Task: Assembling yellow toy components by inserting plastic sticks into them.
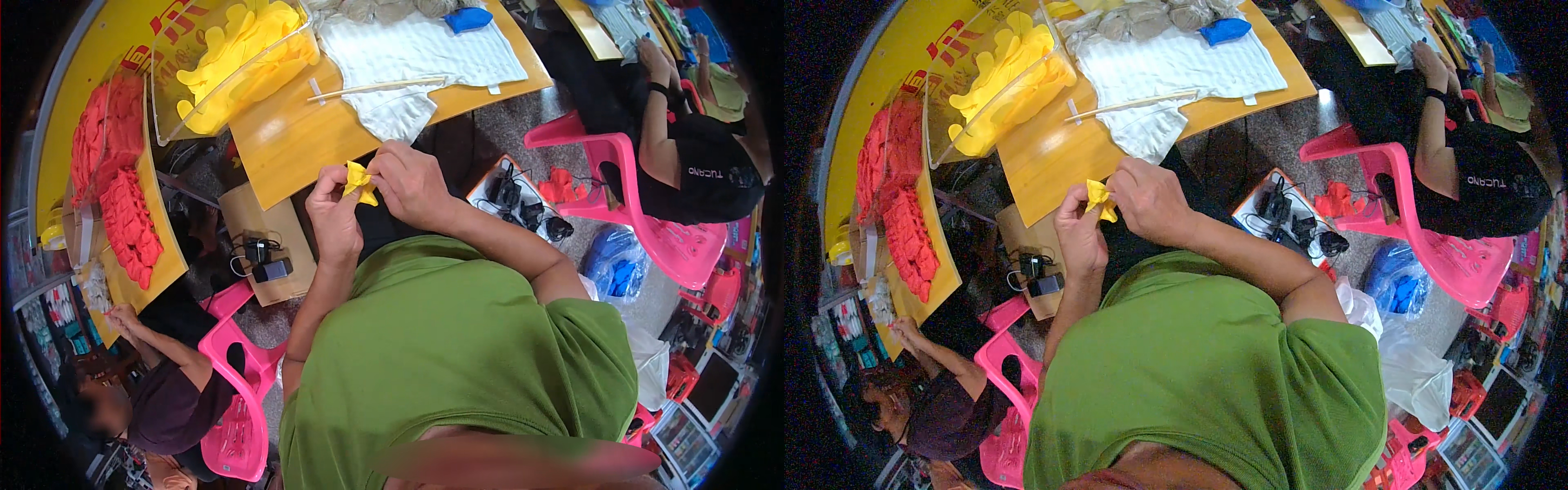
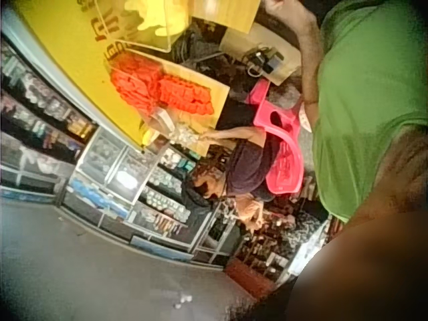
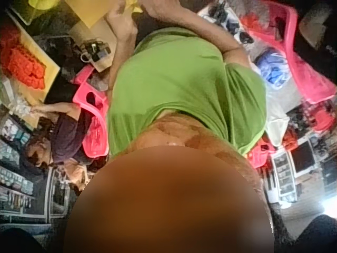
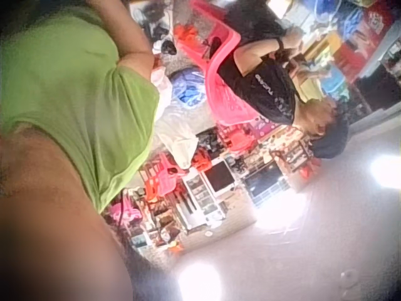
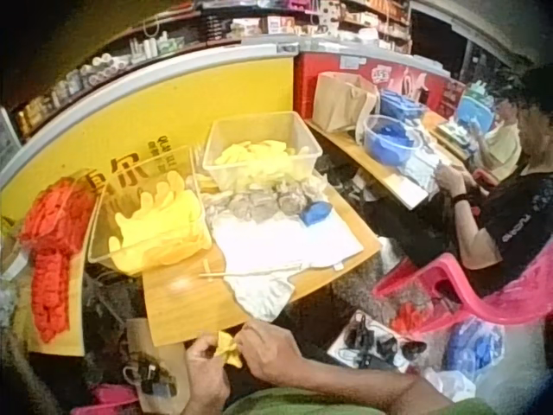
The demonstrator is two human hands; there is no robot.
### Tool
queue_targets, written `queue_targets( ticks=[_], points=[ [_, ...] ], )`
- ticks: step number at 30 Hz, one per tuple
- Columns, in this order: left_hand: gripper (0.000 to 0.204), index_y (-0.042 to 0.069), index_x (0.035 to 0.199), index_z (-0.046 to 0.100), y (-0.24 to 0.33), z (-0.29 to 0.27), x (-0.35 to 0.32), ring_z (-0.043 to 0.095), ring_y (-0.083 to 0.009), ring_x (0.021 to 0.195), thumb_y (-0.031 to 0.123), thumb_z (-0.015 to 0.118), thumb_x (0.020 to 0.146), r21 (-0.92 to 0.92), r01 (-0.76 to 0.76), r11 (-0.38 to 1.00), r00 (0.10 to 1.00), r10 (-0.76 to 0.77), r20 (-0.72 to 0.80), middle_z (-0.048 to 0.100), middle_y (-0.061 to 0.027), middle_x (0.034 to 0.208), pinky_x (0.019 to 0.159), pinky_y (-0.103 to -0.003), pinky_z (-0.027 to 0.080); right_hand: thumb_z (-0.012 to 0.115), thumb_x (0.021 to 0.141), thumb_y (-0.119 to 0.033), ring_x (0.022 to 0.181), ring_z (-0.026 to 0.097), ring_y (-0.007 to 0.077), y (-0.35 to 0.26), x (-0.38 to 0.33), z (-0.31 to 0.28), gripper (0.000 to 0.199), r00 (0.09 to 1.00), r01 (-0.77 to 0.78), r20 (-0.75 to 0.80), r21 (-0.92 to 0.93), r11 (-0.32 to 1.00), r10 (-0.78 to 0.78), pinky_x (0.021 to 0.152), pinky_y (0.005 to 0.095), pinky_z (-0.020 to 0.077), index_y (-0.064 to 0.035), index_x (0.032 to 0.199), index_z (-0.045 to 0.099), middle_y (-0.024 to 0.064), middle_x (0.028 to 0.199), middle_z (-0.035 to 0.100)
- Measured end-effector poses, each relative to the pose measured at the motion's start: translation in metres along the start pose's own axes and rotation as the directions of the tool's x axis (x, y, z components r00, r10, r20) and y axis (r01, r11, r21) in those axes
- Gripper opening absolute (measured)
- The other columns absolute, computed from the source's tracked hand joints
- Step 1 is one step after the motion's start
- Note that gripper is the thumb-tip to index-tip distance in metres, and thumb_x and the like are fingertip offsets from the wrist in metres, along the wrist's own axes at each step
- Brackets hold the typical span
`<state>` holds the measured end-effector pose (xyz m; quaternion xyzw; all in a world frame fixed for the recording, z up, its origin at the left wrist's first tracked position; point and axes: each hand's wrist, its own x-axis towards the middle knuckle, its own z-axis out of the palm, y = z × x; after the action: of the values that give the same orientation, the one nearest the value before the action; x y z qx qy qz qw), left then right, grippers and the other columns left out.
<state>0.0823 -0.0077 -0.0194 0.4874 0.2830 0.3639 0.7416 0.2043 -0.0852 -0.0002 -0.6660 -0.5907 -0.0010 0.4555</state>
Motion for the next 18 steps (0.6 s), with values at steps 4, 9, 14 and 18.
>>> queue_targets(
  ticks=[4, 9, 14, 18],
  points=[
    [0.013, -0.003, 0.087, 0.058, 0.003, 0.002, -0.008, 0.052, -0.0105, 0.083, -0.011, 0.058, 0.077, -0.173, 0.159, 0.972, 0.985, -0.168, -0.043, 0.052, -0.0024, 0.091, 0.078, -0.023, 0.042, 0.061, 0.072, -0.004, 0.066, 0.055, 0.0282, 0.004, 0.000, 0.001, 0.013, 0.999, -0.034, 0.015, -0.013, 0.999, 0.034, 0.054, 0.0367, 0.0442, -0.0031, 0.080, 0.052, 0.0114, 0.077, 0.051],
    [0.014, -0.004, 0.096, 0.059, 0.016, 0.000, -0.011, 0.051, -0.0102, 0.092, 0.006, 0.055, 0.087, -0.238, 0.349, 0.906, 0.920, -0.283, 0.272, 0.054, -0.0031, 0.097, 0.087, -0.025, 0.038, 0.059, 0.075, -0.002, 0.065, 0.055, 0.0278, 0.005, 0.005, -0.004, 0.009, 0.990, -0.129, 0.074, 0.200, 0.971, 0.117, 0.055, 0.0352, 0.0436, -0.0016, 0.080, 0.053, 0.0114, 0.073, 0.051],
    [0.022, -0.006, 0.102, 0.058, 0.022, -0.013, -0.005, 0.049, -0.0108, 0.099, 0.011, 0.052, 0.090, -0.104, 0.447, 0.889, 0.842, -0.378, 0.386, 0.054, -0.0033, 0.101, 0.090, -0.026, 0.036, 0.059, 0.075, -0.001, 0.065, 0.055, 0.0223, 0.006, 0.003, -0.002, 0.006, 0.934, -0.325, 0.299, 0.472, 0.820, 0.197, 0.058, 0.0314, 0.0433, 0.0002, 0.080, 0.055, 0.0105, 0.073, 0.053],
    [0.024, -0.006, 0.103, 0.057, 0.015, -0.005, -0.008, 0.052, -0.0114, 0.098, 0.014, 0.055, 0.089, -0.352, 0.365, 0.862, 0.920, -0.278, 0.275, 0.056, -0.0043, 0.105, 0.089, -0.027, 0.038, 0.060, 0.077, -0.001, 0.067, 0.053, 0.0138, -0.004, 0.008, -0.005, 0.006, 0.951, -0.281, 0.216, 0.308, 0.909, 0.221, 0.059, 0.0291, 0.0433, 0.0008, 0.081, 0.056, 0.0068, 0.073, 0.054]
  ],
)
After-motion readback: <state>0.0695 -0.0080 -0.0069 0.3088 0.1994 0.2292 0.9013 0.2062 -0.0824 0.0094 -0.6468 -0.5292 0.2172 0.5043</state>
